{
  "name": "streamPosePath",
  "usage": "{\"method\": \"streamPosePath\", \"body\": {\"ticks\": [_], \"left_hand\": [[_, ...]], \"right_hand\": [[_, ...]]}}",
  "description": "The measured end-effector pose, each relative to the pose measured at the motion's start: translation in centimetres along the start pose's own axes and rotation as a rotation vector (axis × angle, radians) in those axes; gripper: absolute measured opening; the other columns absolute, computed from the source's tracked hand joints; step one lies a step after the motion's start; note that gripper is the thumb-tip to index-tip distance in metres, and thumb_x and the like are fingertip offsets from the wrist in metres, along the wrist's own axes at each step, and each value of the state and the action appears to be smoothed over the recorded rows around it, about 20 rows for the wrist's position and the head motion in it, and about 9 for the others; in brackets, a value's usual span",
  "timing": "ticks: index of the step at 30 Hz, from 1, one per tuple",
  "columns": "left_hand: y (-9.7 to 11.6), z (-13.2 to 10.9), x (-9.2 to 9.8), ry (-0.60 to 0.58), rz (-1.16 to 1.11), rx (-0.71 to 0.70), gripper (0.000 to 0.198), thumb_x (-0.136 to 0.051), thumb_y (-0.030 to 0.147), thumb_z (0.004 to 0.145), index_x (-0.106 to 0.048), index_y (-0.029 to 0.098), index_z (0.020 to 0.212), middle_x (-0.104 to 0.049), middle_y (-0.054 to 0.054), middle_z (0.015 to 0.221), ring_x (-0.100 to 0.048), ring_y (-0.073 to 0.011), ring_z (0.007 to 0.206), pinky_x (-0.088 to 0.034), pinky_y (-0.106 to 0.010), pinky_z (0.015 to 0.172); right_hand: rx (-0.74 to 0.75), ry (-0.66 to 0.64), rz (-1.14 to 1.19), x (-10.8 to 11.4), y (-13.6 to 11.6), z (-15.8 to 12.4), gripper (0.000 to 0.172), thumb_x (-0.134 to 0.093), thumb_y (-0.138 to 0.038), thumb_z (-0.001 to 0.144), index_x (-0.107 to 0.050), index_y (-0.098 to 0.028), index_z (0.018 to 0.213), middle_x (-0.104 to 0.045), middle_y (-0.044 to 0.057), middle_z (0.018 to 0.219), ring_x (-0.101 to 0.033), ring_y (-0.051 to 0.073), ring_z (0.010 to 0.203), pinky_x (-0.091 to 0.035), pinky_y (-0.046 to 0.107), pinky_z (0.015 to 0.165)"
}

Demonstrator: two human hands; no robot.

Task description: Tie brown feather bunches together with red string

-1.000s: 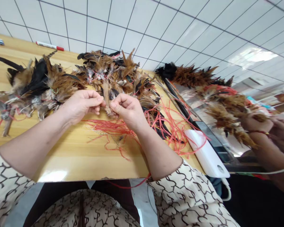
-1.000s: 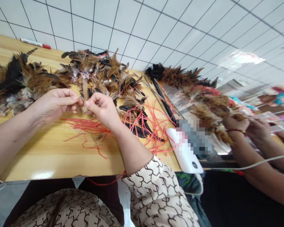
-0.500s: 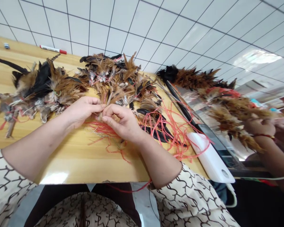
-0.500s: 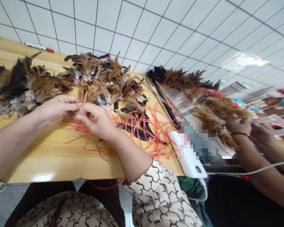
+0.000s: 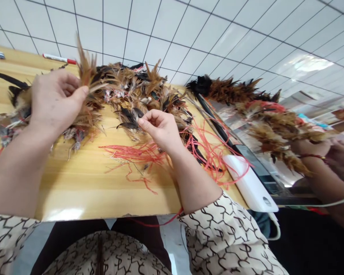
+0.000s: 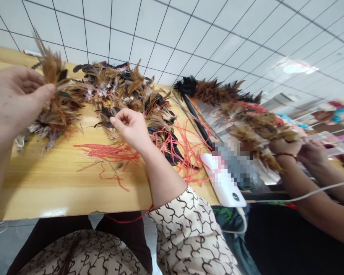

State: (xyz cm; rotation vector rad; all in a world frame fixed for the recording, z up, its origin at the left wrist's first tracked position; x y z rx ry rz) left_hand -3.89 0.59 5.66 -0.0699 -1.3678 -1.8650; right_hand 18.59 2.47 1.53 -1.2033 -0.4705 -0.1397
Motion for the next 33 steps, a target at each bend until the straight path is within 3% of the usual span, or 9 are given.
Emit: {"method": "streamPosePath", "body": {"ticks": [4,8,14,16,20,21,24,28,33], "left_hand": [[-0.1,1.2,1.5,0.038,0.394,0.067,0.025,-0.062,0.022,0.075,-0.072,0.008,0.093,-0.068,-0.004,0.076,-0.067,-0.0215,0.08,-0.051,-0.04,0.087],[-0.3,1.7,1.7,-0.195,0.783,0.129,0.026,-0.059,0.028,0.078,-0.07,0.008,0.09,-0.072,-0.013,0.098,-0.061,-0.0407,0.111,-0.049,-0.052,0.091],[-0.8,1.5,1.3,-0.348,0.87,0.088,0.02,-0.056,0.023,0.077,-0.067,0.009,0.086,-0.07,-0.017,0.102,-0.061,-0.0438,0.108,-0.049,-0.055,0.084],[-1.0,1.6,1.2,-0.301,0.817,0.053,0.018,-0.058,0.023,0.075,-0.067,0.01,0.084,-0.069,-0.014,0.101,-0.061,-0.042,0.106,-0.048,-0.057,0.086],[-1.0,1.3,0.9,0.107,0.538,-0.143,0.039,-0.067,0.026,0.07,-0.065,0.015,0.107,-0.056,-0.012,0.121,-0.053,-0.0319,0.116,-0.043,-0.05,0.098],[-1.0,1.0,0.6,0.143,0.465,-0.182,0.041,-0.07,0.024,0.067,-0.064,0.014,0.106,-0.055,-0.013,0.117,-0.052,-0.0302,0.115,-0.043,-0.047,0.098],[-0.3,-1.0,-0.6,0.2,0.265,-0.603,0.033,-0.063,0.022,0.072,-0.064,0.01,0.103,-0.059,-0.016,0.11,-0.055,-0.0274,0.108,-0.044,-0.044,0.095],[0.3,-3.5,-2.3,0.003,0.185,-0.814,0.02,-0.05,0.024,0.084,-0.067,0.016,0.091,-0.067,-0.011,0.094,-0.062,-0.022,0.091,-0.05,-0.035,0.082],[-0.3,-2.9,-3.6,-0.41,0.475,-0.569,0.029,-0.041,0.025,0.083,-0.07,0.02,0.086,-0.071,-0.007,0.088,-0.066,-0.0234,0.085,-0.05,-0.033,0.073]], "right_hand": [[-0.059,0.021,-0.158,0.2,0.2,0.3,0.027,-0.064,-0.029,0.076,-0.048,-0.018,0.058,-0.039,-0.007,0.05,-0.03,0.006,0.049,-0.027,0.023,0.052],[-0.097,0.007,-0.346,0.0,0.4,0.3,0.021,-0.062,-0.022,0.074,-0.05,-0.017,0.058,-0.043,-0.006,0.051,-0.036,0.007,0.052,-0.028,0.024,0.054],[-0.132,-0.176,-0.684,-0.9,-0.2,-0.3,0.02,-0.065,-0.031,0.079,-0.062,-0.016,0.067,-0.062,0.001,0.068,-0.05,0.012,0.063,-0.032,0.025,0.06],[-0.151,-0.217,-0.799,-1.1,-0.7,-0.5,0.021,-0.066,-0.036,0.079,-0.067,-0.016,0.077,-0.067,0.005,0.079,-0.055,0.015,0.07,-0.035,0.026,0.063],[-0.184,-0.271,-0.946,-1.4,-1.1,-0.6,0.029,-0.068,-0.04,0.079,-0.069,-0.015,0.094,-0.071,0.01,0.095,-0.063,0.02,0.085,-0.04,0.028,0.07],[-0.197,-0.281,-0.964,-1.5,-1.0,-0.7,0.03,-0.068,-0.04,0.079,-0.069,-0.015,0.096,-0.071,0.01,0.096,-0.064,0.021,0.087,-0.041,0.029,0.071],[-0.229,-0.302,-0.984,-1.8,-0.9,-0.7,0.028,-0.066,-0.037,0.083,-0.069,-0.015,0.1,-0.073,0.01,0.096,-0.066,0.022,0.09,-0.042,0.029,0.073],[-0.256,-0.328,-1.008,-2.1,-0.9,-0.7,0.022,-0.058,-0.032,0.088,-0.071,-0.016,0.097,-0.075,0.011,0.095,-0.068,0.023,0.094,-0.043,0.029,0.075],[-0.276,-0.345,-1.045,-2.6,-1.3,-0.8,0.026,-0.048,-0.025,0.092,-0.071,-0.015,0.1,-0.074,0.014,0.104,-0.068,0.026,0.1,-0.045,0.03,0.078]]}}
Point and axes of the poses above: each hand's wrist, its own z-axis towards the middle knuckle, its own x-axis out of the back of the hand, y = z × x, the point moved 2 cm from there along z, towards the middle knuckle
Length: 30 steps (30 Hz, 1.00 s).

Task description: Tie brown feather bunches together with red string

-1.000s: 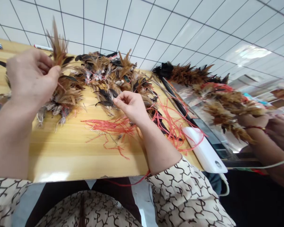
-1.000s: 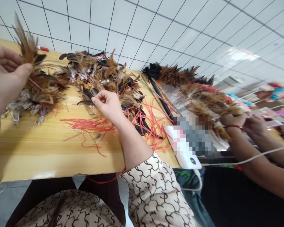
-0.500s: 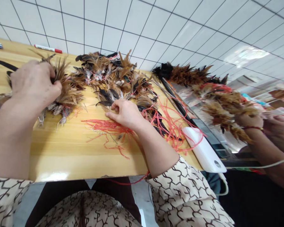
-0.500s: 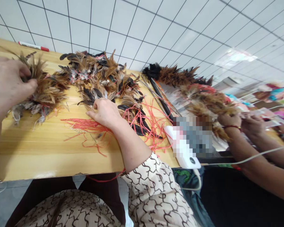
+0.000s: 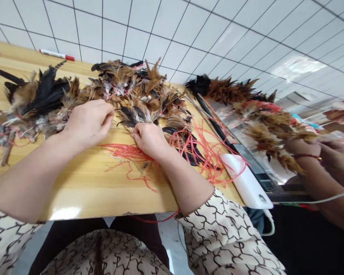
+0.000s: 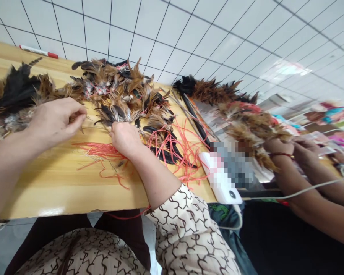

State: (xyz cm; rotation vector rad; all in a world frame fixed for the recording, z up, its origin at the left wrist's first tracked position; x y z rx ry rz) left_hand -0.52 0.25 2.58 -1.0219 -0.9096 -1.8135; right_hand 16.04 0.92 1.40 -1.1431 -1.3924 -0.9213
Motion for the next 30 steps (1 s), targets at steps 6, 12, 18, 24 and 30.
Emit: {"method": "streamPosePath", "body": {"ticks": [6,12,18,24,30], "left_hand": [[-2.6,0.9,-0.2,-0.316,0.159,0.23,0.025,-0.048,0.022,0.072,-0.071,0.021,0.082,-0.073,-0.007,0.084,-0.068,-0.0288,0.088,-0.05,-0.035,0.076],[-4.4,0.9,-0.4,-0.254,0.101,0.388,0.008,-0.056,0.02,0.063,-0.062,0.023,0.061,-0.069,-0.01,0.072,-0.065,-0.0329,0.079,-0.049,-0.042,0.074],[-2.8,0.5,-0.4,0.064,-0.162,0.195,0.011,-0.054,0.025,0.069,-0.063,0.023,0.064,-0.068,-0.011,0.08,-0.061,-0.0312,0.091,-0.045,-0.043,0.087],[1.2,-0.4,-1.1,0.019,-0.633,0.127,0.016,-0.057,0.031,0.072,-0.069,0.021,0.067,-0.068,-0.004,0.073,-0.058,-0.0194,0.069,-0.044,-0.033,0.073],[2.4,-0.5,-2.1,-0.181,-1.189,0.436,0.015,-0.07,0.031,0.067,-0.072,0.017,0.067,-0.063,0.0,0.058,-0.05,-0.0117,0.054,-0.039,-0.025,0.056]], "right_hand": [[0.004,0.07,0.059,-0.2,0.3,0.1,0.024,-0.05,-0.023,0.089,-0.072,-0.015,0.095,-0.075,0.013,0.096,-0.068,0.024,0.093,-0.045,0.03,0.077],[-0.007,0.286,0.588,-0.2,1.9,0.8,0.012,-0.06,-0.022,0.075,-0.065,-0.015,0.066,-0.062,0.001,0.062,-0.054,0.013,0.06,-0.038,0.025,0.059],[-0.019,0.277,1.395,-0.7,2.2,1.3,0.022,-0.073,-0.031,0.062,-0.057,-0.016,0.058,-0.05,-0.005,0.05,-0.036,0.005,0.045,-0.028,0.021,0.046],[-0.016,0.092,1.77,-1.3,1.0,0.9,0.032,-0.082,-0.033,0.048,-0.056,-0.017,0.058,-0.052,-0.007,0.05,-0.038,0.003,0.044,-0.023,0.017,0.041],[0.005,0.006,1.792,-1.7,0.4,0.5,0.027,-0.079,-0.031,0.054,-0.057,-0.018,0.062,-0.051,-0.007,0.052,-0.038,0.003,0.046,-0.024,0.017,0.041]]}}
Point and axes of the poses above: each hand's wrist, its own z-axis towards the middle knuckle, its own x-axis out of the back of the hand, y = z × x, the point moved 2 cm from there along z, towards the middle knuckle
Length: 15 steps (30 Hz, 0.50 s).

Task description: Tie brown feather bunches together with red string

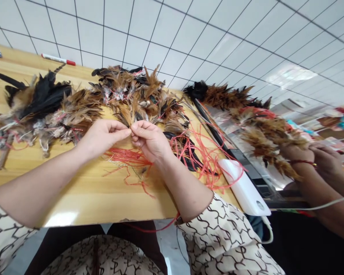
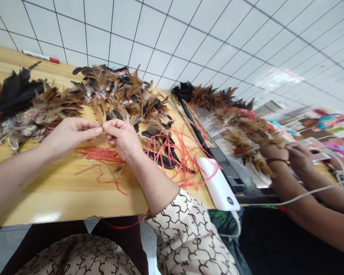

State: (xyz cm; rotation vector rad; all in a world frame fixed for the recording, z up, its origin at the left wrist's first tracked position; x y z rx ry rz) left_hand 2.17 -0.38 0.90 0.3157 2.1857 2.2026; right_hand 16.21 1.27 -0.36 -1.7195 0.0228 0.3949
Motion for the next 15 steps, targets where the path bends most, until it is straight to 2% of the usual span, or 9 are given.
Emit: {"method": "streamPosePath", "body": {"ticks": [3,7,11,15], "left_hand": [[0.19,0.09,0.04,0.032,-0.186,0.081,0.015,-0.078,0.028,0.059,-0.069,0.016,0.061,-0.062,0.001,0.057,-0.049,-0.0094,0.052,-0.039,-0.024,0.054],[0.36,0.18,-0.06,0.022,-0.317,0.117,0.02,-0.083,0.025,0.052,-0.067,0.016,0.059,-0.063,0.001,0.058,-0.052,-0.0097,0.054,-0.038,-0.023,0.052],[0.14,0.42,0.18,0.044,-0.382,0.146,0.018,-0.083,0.02,0.052,-0.067,0.015,0.059,-0.063,0.001,0.058,-0.053,-0.0092,0.054,-0.04,-0.023,0.053],[0.12,0.69,0.65,0.072,-0.399,0.155,0.02,-0.08,0.017,0.059,-0.062,0.014,0.051,-0.058,0.001,0.051,-0.051,-0.0079,0.049,-0.043,-0.024,0.055]], "right_hand": [[0.001,-0.005,-0.032,-0.02,0.12,-0.06,0.026,-0.079,-0.031,0.054,-0.057,-0.017,0.061,-0.052,-0.007,0.051,-0.039,0.003,0.045,-0.025,0.017,0.041],[-0.017,-0.049,-0.078,-0.27,0.29,-0.26,0.025,-0.078,-0.031,0.054,-0.058,-0.017,0.06,-0.051,-0.007,0.049,-0.039,0.004,0.044,-0.024,0.018,0.041],[-0.037,-0.089,-0.11,-0.57,0.3,-0.51,0.03,-0.08,-0.035,0.054,-0.056,-0.018,0.058,-0.049,-0.008,0.046,-0.038,0.003,0.042,-0.023,0.018,0.04],[-0.053,-0.095,-0.106,-0.34,-0.07,-0.38,0.034,-0.081,-0.042,0.056,-0.058,-0.017,0.061,-0.057,-0.005,0.054,-0.042,0.003,0.045,-0.027,0.017,0.04]]}}
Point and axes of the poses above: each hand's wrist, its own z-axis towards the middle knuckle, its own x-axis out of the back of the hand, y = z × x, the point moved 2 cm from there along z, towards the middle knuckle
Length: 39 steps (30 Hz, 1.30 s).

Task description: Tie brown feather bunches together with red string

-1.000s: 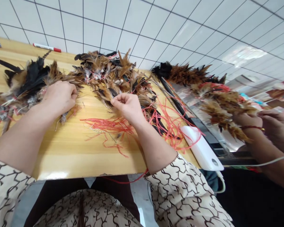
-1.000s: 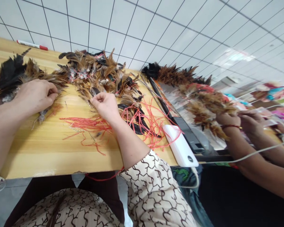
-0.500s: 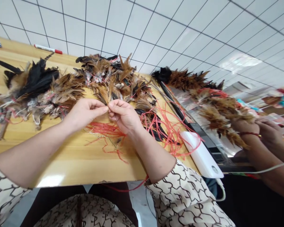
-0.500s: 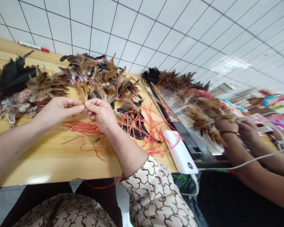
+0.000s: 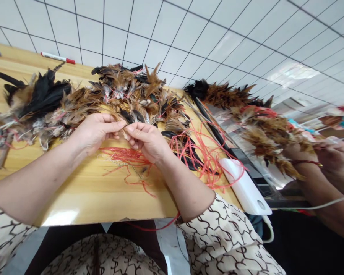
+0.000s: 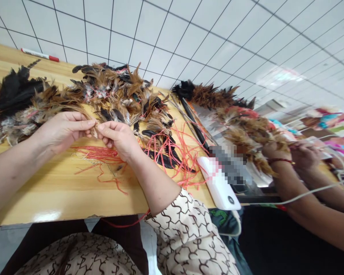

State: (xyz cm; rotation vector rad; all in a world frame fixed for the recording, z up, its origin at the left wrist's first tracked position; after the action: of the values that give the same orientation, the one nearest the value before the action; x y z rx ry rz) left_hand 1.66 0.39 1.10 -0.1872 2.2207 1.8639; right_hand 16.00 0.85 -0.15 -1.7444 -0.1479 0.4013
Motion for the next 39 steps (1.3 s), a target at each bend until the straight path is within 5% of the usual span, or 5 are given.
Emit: {"method": "streamPosePath", "body": {"ticks": [6,20,39], "left_hand": [[0.3,0.31,0.56,0.102,-0.029,-0.062,0.019,-0.075,0.012,0.063,-0.06,0.014,0.052,-0.056,0.002,0.049,-0.049,-0.0069,0.047,-0.042,-0.022,0.052],[0.51,0.05,0.34,0.035,0.059,-0.059,0.013,-0.077,0.012,0.057,-0.065,0.014,0.055,-0.06,0.002,0.052,-0.051,-0.008,0.047,-0.043,-0.024,0.053],[0.23,0.04,0.68,0.026,0.223,-0.372,0.014,-0.077,0.023,0.058,-0.068,0.015,0.065,-0.068,0.0,0.063,-0.059,-0.0122,0.06,-0.048,-0.025,0.062]], "right_hand": [[-0.046,0.013,-0.035,0.68,-0.24,0.29,0.036,-0.077,-0.05,0.063,-0.065,-0.016,0.065,-0.059,-0.003,0.053,-0.043,0.004,0.043,-0.026,0.018,0.037],[0.047,0.018,-0.155,0.39,-0.37,-0.16,0.032,-0.079,-0.043,0.061,-0.059,-0.018,0.064,-0.058,-0.005,0.053,-0.043,0.004,0.044,-0.027,0.018,0.04],[0.038,-0.08,-0.204,-0.05,-0.05,-0.34,0.03,-0.078,-0.039,0.062,-0.059,-0.015,0.062,-0.06,-0.005,0.051,-0.042,0.002,0.041,-0.027,0.017,0.04]]}}
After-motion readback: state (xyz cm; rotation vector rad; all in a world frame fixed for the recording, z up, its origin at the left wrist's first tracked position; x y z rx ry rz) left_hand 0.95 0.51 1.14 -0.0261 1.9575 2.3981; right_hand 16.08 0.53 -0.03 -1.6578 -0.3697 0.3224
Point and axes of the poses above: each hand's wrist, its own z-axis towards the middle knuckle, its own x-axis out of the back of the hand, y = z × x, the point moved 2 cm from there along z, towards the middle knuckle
